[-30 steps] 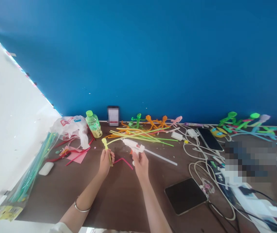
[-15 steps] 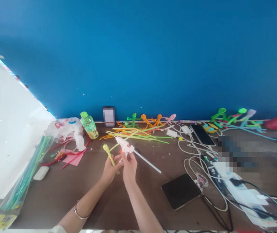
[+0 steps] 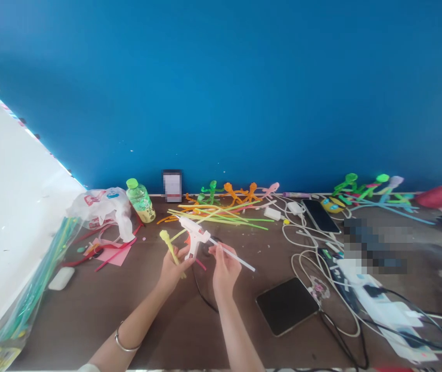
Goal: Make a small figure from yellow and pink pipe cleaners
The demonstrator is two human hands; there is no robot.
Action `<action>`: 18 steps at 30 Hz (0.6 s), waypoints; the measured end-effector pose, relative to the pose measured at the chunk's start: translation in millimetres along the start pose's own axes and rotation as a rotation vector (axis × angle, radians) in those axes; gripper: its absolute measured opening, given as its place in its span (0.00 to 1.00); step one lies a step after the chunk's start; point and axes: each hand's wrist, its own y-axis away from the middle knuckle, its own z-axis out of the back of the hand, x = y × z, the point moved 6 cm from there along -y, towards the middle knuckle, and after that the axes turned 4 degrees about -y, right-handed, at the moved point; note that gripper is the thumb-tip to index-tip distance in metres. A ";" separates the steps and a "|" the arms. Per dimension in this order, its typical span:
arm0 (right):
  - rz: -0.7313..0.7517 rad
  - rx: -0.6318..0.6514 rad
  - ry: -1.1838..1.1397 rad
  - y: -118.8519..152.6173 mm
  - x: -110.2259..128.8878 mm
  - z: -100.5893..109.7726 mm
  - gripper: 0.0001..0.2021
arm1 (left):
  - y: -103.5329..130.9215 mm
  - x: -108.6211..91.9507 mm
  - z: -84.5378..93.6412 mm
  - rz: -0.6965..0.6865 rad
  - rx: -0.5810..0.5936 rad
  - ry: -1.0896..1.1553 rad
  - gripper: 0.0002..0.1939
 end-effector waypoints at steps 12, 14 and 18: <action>0.039 0.123 0.147 -10.9 4.6 -3.2 0.14 | -4.2 7.9 12.6 0.016 -0.032 -0.169 0.25; 0.016 0.133 0.148 -13.1 3.8 -3.7 0.14 | -4.2 8.8 13.5 0.031 -0.042 -0.183 0.25; -0.008 0.103 0.148 -14.6 1.3 -1.7 0.15 | -3.7 5.3 12.8 0.009 -0.029 -0.229 0.24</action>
